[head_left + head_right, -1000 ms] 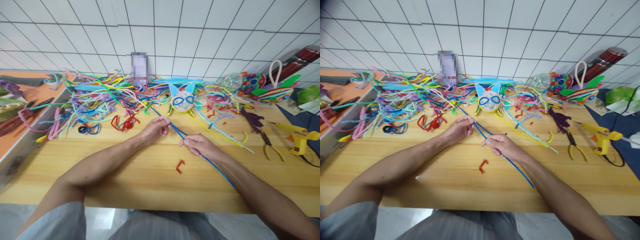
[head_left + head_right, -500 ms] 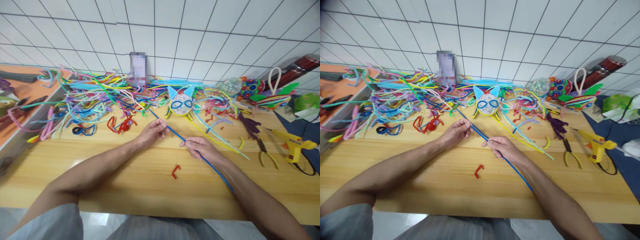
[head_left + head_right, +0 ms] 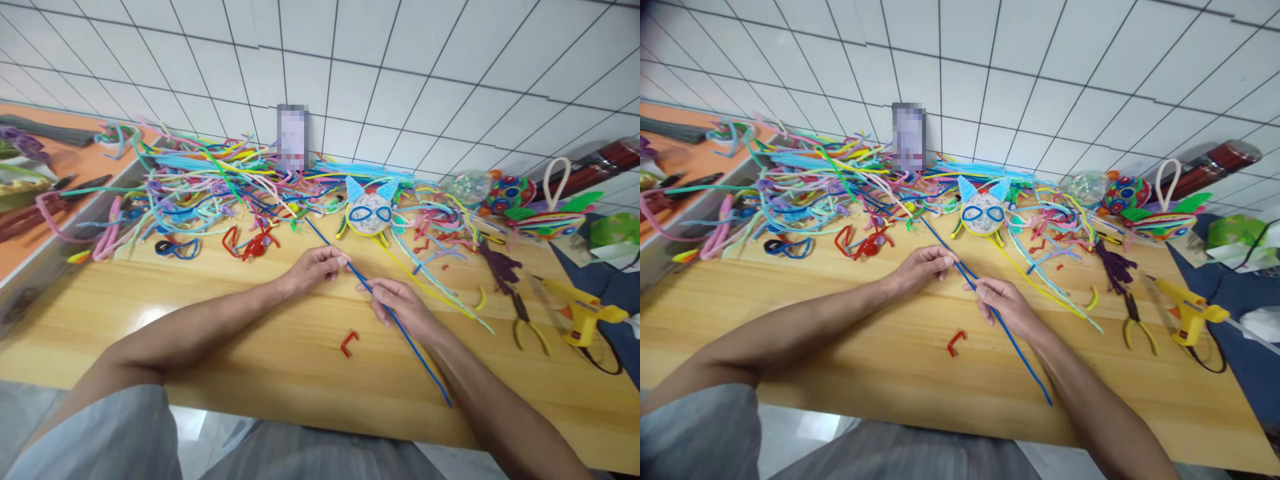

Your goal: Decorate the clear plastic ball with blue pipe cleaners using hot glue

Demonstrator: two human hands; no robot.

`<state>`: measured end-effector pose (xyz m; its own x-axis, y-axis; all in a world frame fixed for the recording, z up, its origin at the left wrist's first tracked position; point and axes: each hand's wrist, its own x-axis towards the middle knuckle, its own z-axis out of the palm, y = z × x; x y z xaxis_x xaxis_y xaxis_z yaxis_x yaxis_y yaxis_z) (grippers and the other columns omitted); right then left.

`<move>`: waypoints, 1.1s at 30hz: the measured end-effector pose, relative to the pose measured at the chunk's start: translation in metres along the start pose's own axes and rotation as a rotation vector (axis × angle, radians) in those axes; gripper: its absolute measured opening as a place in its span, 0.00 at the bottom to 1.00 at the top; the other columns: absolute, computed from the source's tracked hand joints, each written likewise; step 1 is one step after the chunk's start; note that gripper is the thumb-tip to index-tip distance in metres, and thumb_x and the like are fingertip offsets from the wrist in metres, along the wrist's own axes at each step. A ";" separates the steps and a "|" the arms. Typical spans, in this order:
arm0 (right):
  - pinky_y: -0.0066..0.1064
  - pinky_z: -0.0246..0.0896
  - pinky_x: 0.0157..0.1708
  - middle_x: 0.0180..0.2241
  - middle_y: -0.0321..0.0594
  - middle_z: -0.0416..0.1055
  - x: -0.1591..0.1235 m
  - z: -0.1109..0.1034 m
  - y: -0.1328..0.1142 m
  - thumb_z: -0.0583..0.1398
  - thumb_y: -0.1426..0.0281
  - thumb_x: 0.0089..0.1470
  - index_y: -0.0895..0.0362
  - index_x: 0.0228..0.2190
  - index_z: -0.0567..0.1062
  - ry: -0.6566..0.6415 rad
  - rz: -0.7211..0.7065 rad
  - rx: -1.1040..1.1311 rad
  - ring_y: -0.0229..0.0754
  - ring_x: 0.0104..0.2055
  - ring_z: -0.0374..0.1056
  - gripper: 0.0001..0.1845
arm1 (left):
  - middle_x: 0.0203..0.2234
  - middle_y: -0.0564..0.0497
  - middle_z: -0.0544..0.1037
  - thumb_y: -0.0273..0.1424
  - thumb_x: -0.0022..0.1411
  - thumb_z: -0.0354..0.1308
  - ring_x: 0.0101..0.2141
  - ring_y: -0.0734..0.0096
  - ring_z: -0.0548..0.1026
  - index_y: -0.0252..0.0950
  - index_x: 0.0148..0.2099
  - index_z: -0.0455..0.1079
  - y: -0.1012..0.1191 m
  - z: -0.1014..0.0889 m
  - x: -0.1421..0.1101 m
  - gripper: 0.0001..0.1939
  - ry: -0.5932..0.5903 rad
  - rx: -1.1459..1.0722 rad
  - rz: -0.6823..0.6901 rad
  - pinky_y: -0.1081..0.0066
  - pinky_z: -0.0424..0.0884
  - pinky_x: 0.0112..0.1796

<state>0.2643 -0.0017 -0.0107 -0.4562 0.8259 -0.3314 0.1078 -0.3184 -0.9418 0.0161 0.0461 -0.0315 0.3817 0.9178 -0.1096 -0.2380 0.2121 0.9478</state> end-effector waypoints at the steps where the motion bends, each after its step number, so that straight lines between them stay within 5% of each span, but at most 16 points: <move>1: 0.29 0.50 0.20 0.19 0.29 0.68 0.000 0.003 -0.001 0.70 0.41 0.58 0.57 0.43 0.83 0.016 -0.014 0.008 0.34 0.19 0.58 0.31 | 0.20 0.57 0.75 0.57 0.53 0.80 0.22 0.78 0.68 0.34 0.39 0.85 0.001 0.001 -0.003 0.30 -0.039 0.035 0.000 0.75 0.63 0.28; 8: 0.27 0.55 0.18 0.17 0.28 0.69 -0.003 0.018 0.002 0.73 0.46 0.54 0.53 0.32 0.77 0.176 -0.044 -0.054 0.33 0.18 0.59 0.25 | 0.30 0.53 0.80 0.53 0.59 0.78 0.28 0.77 0.68 0.34 0.44 0.85 0.000 0.003 -0.015 0.26 -0.168 0.152 0.039 0.73 0.65 0.32; 16: 0.26 0.57 0.18 0.17 0.28 0.70 -0.004 0.022 0.003 0.72 0.50 0.55 0.53 0.31 0.77 0.198 -0.077 -0.075 0.34 0.17 0.61 0.20 | 0.25 0.58 0.74 0.54 0.58 0.78 0.24 0.80 0.66 0.34 0.43 0.79 -0.007 -0.003 -0.010 0.28 -0.190 0.144 0.007 0.75 0.64 0.29; 33: 0.26 0.53 0.17 0.15 0.28 0.69 -0.005 0.021 0.008 0.73 0.50 0.54 0.53 0.31 0.78 0.199 -0.011 -0.102 0.32 0.15 0.58 0.21 | 0.24 0.55 0.80 0.57 0.55 0.78 0.21 0.78 0.74 0.35 0.40 0.76 -0.008 0.007 -0.007 0.31 -0.155 -0.003 -0.052 0.75 0.66 0.26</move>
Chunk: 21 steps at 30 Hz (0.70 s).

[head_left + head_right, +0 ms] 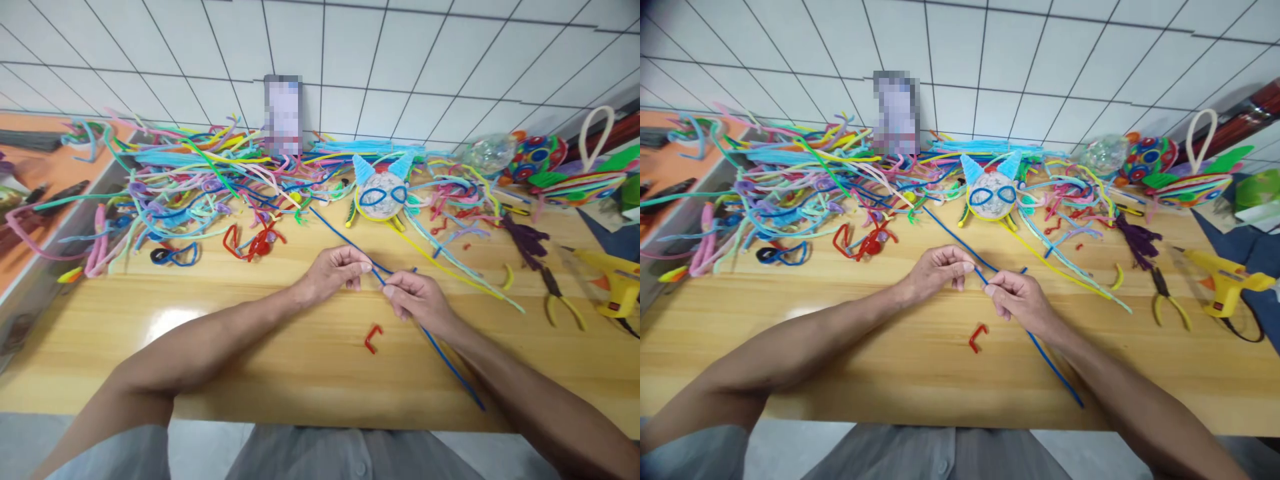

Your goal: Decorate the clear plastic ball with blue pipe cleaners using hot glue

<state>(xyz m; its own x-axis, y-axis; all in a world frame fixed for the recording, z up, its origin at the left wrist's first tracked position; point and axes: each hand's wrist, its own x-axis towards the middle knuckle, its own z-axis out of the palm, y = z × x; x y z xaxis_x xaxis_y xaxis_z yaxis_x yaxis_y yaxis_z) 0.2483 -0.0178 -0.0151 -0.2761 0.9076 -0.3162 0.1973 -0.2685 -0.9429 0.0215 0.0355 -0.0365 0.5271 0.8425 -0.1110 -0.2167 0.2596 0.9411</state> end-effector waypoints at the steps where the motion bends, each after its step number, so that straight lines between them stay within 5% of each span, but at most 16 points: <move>1: 0.26 0.52 0.17 0.15 0.28 0.69 0.000 0.000 0.000 0.73 0.49 0.54 0.53 0.31 0.78 0.006 0.006 -0.004 0.32 0.15 0.58 0.21 | 0.26 0.54 0.81 0.57 0.55 0.79 0.21 0.78 0.74 0.35 0.40 0.76 0.000 0.000 0.000 0.31 0.012 -0.020 0.003 0.75 0.67 0.25; 21: 0.26 0.48 0.17 0.14 0.26 0.66 0.005 0.001 -0.002 0.70 0.49 0.53 0.55 0.32 0.80 0.002 0.025 0.011 0.32 0.15 0.55 0.21 | 0.27 0.59 0.76 0.44 0.56 0.79 0.21 0.81 0.69 0.38 0.43 0.75 -0.001 -0.010 0.007 0.22 0.240 -0.045 0.168 0.76 0.66 0.24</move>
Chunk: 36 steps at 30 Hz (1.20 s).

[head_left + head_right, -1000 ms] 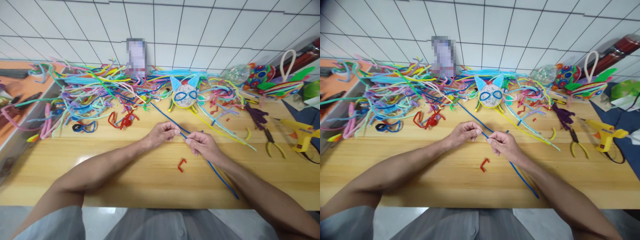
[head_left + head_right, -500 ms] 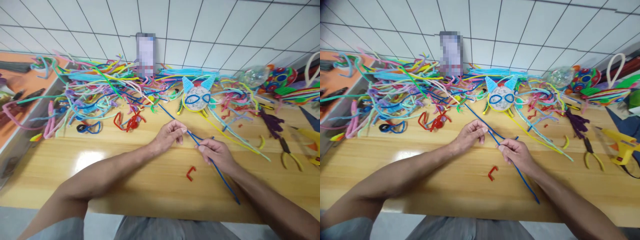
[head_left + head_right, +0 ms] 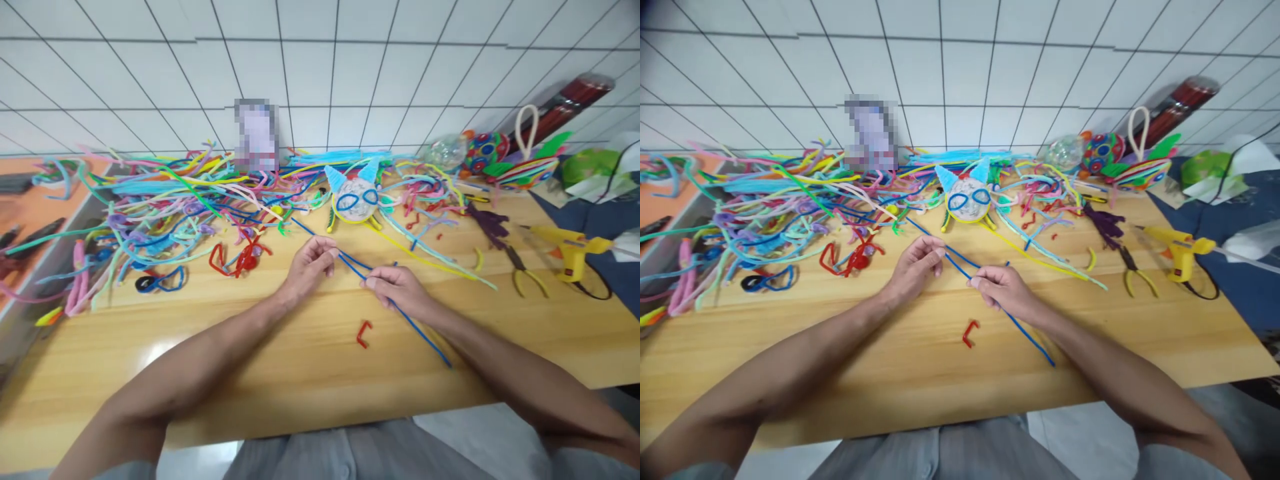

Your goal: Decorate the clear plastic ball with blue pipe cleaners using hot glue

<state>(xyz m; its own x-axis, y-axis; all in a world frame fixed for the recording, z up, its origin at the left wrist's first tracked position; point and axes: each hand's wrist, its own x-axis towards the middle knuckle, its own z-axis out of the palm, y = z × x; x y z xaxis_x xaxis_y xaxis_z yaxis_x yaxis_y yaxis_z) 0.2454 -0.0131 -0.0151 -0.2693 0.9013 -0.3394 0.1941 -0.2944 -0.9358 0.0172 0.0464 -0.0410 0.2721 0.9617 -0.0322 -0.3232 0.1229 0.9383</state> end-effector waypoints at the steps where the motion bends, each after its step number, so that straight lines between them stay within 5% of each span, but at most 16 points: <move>1: 0.26 0.48 0.17 0.14 0.26 0.66 0.001 0.000 0.001 0.70 0.49 0.53 0.55 0.33 0.81 -0.006 -0.015 0.006 0.32 0.15 0.54 0.21 | 0.27 0.59 0.75 0.43 0.56 0.78 0.21 0.81 0.69 0.38 0.43 0.76 0.001 0.000 0.000 0.21 0.017 0.003 0.002 0.76 0.66 0.24; 11: 0.28 0.53 0.22 0.20 0.27 0.65 0.010 -0.002 0.017 0.62 0.58 0.56 0.56 0.44 0.86 -0.038 -0.199 0.093 0.34 0.20 0.55 0.20 | 0.19 0.60 0.69 0.36 0.55 0.63 0.18 0.77 0.65 0.40 0.37 0.72 0.003 -0.010 0.007 0.08 0.320 0.103 0.080 0.77 0.58 0.20; 16: 0.32 0.59 0.29 0.21 0.31 0.68 0.010 -0.012 0.017 0.57 0.66 0.61 0.54 0.40 0.87 0.030 -0.385 -0.254 0.39 0.23 0.62 0.17 | 0.18 0.63 0.62 0.35 0.51 0.61 0.15 0.81 0.58 0.41 0.32 0.67 0.005 -0.005 0.004 0.07 0.324 0.091 0.068 0.77 0.53 0.18; 21: 0.42 0.72 0.50 0.40 0.45 0.86 0.006 -0.018 0.013 0.57 0.71 0.61 0.51 0.40 0.85 0.203 -0.636 -0.547 0.51 0.44 0.79 0.15 | 0.18 0.64 0.56 0.37 0.56 0.63 0.16 0.79 0.53 0.41 0.37 0.71 0.008 -0.005 0.004 0.08 0.319 0.090 0.074 0.77 0.49 0.18; 27: 0.38 0.66 0.39 0.28 0.36 0.75 0.006 -0.023 0.011 0.56 0.70 0.60 0.49 0.30 0.77 0.363 -0.496 -0.338 0.46 0.33 0.70 0.11 | 0.21 0.62 0.62 0.37 0.61 0.62 0.18 0.78 0.57 0.41 0.41 0.72 0.010 -0.013 0.009 0.08 0.378 0.153 0.156 0.75 0.53 0.20; 31: 0.34 0.55 0.30 0.24 0.30 0.62 0.014 -0.029 0.006 0.58 0.64 0.62 0.50 0.39 0.78 0.447 -0.398 -0.145 0.42 0.27 0.58 0.09 | 0.24 0.60 0.68 0.39 0.62 0.64 0.21 0.76 0.64 0.40 0.43 0.72 0.011 -0.014 0.011 0.10 0.338 0.183 0.171 0.74 0.61 0.24; 36: 0.35 0.68 0.40 0.33 0.32 0.73 0.029 -0.045 -0.008 0.68 0.59 0.56 0.50 0.46 0.77 0.458 -0.371 -0.066 0.43 0.37 0.70 0.17 | 0.35 0.55 0.76 0.39 0.59 0.67 0.32 0.72 0.74 0.40 0.49 0.71 0.019 -0.016 0.012 0.18 0.282 0.246 0.155 0.71 0.71 0.35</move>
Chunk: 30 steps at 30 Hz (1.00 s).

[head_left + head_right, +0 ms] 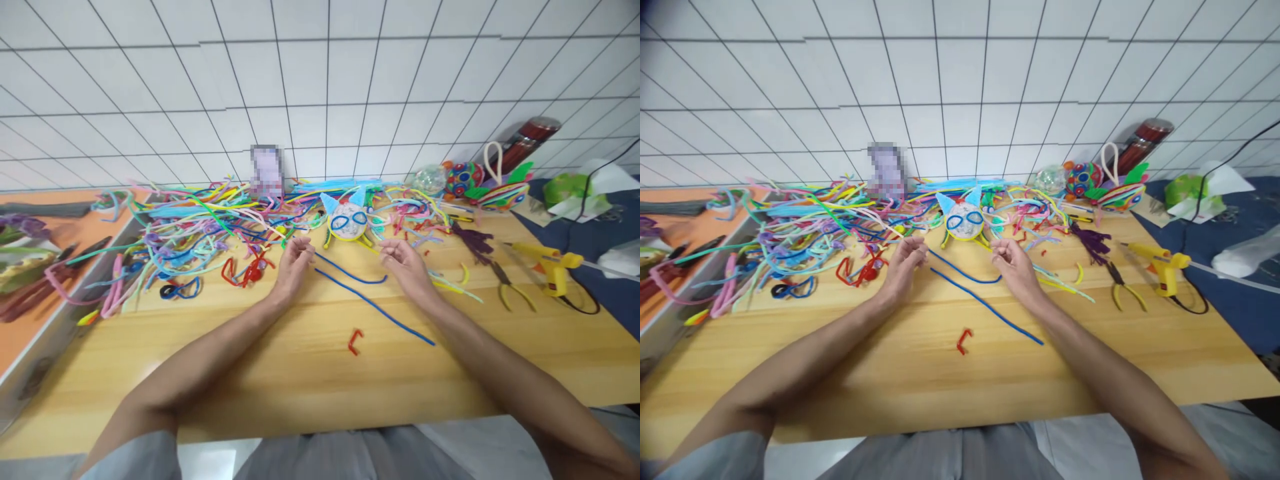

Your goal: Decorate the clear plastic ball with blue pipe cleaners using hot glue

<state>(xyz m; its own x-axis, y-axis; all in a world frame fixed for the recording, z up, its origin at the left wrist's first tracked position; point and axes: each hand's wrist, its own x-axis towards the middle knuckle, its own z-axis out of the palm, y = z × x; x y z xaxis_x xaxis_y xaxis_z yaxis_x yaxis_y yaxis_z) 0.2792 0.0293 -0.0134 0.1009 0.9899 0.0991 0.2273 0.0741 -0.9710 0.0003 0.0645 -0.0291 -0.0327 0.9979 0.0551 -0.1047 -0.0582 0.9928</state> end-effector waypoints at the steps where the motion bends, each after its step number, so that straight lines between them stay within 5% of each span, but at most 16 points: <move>1: 0.37 0.71 0.45 0.37 0.35 0.76 0.005 -0.003 -0.001 0.69 0.58 0.55 0.50 0.45 0.77 -0.015 -0.001 -0.004 0.44 0.41 0.74 0.18 | 0.38 0.53 0.77 0.39 0.59 0.67 0.35 0.71 0.76 0.39 0.51 0.71 0.001 -0.001 0.001 0.20 -0.013 0.023 -0.004 0.70 0.72 0.37; 7: 0.50 0.73 0.61 0.52 0.47 0.81 0.050 -0.013 0.006 0.73 0.55 0.51 0.50 0.49 0.76 -0.024 -0.046 -0.095 0.53 0.55 0.78 0.26 | 0.53 0.43 0.79 0.38 0.56 0.73 0.46 0.62 0.80 0.39 0.57 0.71 -0.004 0.001 0.028 0.28 -0.096 0.122 -0.007 0.62 0.77 0.47; 10: 0.57 0.70 0.65 0.59 0.51 0.80 0.077 -0.008 0.015 0.75 0.57 0.47 0.50 0.52 0.75 0.000 -0.049 -0.142 0.58 0.61 0.77 0.32 | 0.65 0.35 0.74 0.36 0.51 0.78 0.58 0.47 0.80 0.40 0.64 0.67 -0.016 0.009 0.054 0.41 -0.150 0.120 0.005 0.50 0.79 0.55; 14: 0.57 0.69 0.67 0.64 0.52 0.78 0.100 0.006 0.029 0.76 0.55 0.47 0.49 0.56 0.75 -0.052 -0.078 -0.104 0.58 0.63 0.76 0.38 | 0.70 0.32 0.72 0.40 0.43 0.85 0.74 0.34 0.67 0.38 0.66 0.69 -0.030 0.021 0.086 0.51 -0.249 0.132 0.094 0.37 0.62 0.73; 21: 0.55 0.74 0.63 0.55 0.51 0.82 0.101 0.019 0.028 0.76 0.46 0.47 0.51 0.54 0.77 -0.037 -0.081 -0.098 0.57 0.57 0.80 0.39 | 0.65 0.37 0.79 0.44 0.54 0.81 0.68 0.44 0.75 0.37 0.61 0.74 -0.024 0.032 0.091 0.37 -0.388 0.098 0.193 0.47 0.67 0.72; 30: 0.49 0.75 0.60 0.57 0.48 0.82 0.051 0.015 -0.004 0.75 0.44 0.53 0.51 0.53 0.77 -0.091 -0.049 -0.016 0.53 0.56 0.79 0.35 | 0.69 0.36 0.74 0.48 0.52 0.84 0.59 0.51 0.82 0.39 0.65 0.68 -0.010 0.028 0.046 0.46 -0.401 0.029 0.104 0.55 0.79 0.59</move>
<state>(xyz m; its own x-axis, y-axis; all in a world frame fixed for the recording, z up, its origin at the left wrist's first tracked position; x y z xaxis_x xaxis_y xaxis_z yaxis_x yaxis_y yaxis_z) 0.2685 0.0813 -0.0076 0.0007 0.9921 0.1253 0.2453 0.1213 -0.9618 0.0276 0.1116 -0.0333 0.3489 0.9184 0.1867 -0.0932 -0.1642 0.9820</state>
